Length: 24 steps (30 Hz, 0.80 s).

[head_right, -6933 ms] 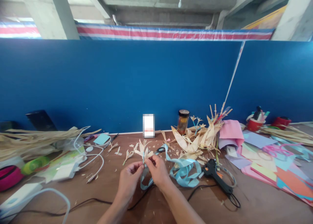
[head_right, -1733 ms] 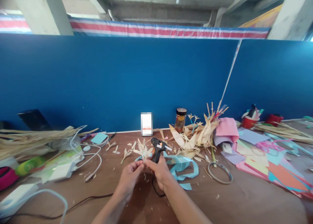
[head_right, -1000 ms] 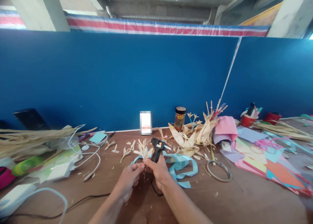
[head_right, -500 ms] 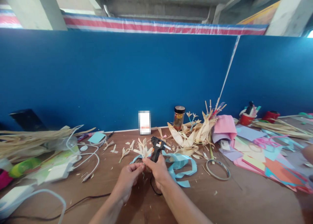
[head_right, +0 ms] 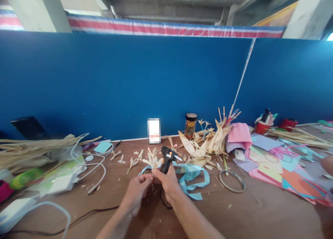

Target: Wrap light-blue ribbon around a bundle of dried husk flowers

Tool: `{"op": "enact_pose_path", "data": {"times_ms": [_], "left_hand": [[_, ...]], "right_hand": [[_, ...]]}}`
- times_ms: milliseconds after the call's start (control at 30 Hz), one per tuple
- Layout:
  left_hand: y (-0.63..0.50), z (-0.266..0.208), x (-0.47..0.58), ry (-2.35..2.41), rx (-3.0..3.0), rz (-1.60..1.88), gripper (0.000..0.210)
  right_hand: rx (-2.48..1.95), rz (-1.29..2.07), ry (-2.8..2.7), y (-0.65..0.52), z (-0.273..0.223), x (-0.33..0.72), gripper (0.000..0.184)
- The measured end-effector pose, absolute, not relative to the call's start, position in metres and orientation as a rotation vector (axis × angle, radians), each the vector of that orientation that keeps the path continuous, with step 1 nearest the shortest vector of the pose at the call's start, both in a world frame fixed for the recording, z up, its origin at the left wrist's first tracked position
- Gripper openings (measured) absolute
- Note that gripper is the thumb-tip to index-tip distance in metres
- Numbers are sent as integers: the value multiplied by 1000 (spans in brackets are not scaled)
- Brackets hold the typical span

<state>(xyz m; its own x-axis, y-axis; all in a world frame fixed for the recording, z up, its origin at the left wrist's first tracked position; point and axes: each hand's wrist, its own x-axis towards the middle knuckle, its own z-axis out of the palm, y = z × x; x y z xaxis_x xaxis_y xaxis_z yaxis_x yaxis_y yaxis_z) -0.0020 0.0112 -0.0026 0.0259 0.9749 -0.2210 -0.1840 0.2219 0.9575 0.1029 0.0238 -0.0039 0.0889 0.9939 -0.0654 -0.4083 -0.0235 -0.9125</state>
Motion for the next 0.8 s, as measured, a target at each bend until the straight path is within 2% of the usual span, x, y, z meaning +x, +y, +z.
{"op": "enact_pose_path", "data": {"times_ms": [367,600,800], "left_hand": [[10,1,-5,1126,854,1214,29],[12,-1,-9,1132,850,1228,30],[16,-1,-10,1173,873,1229,31]], "right_hand": [[-974,1344,-865,26,-6,106,35],[-1175,1064,-997,29,16,133,36],[-1025,1298,-1028,-9,38,155,42]]}}
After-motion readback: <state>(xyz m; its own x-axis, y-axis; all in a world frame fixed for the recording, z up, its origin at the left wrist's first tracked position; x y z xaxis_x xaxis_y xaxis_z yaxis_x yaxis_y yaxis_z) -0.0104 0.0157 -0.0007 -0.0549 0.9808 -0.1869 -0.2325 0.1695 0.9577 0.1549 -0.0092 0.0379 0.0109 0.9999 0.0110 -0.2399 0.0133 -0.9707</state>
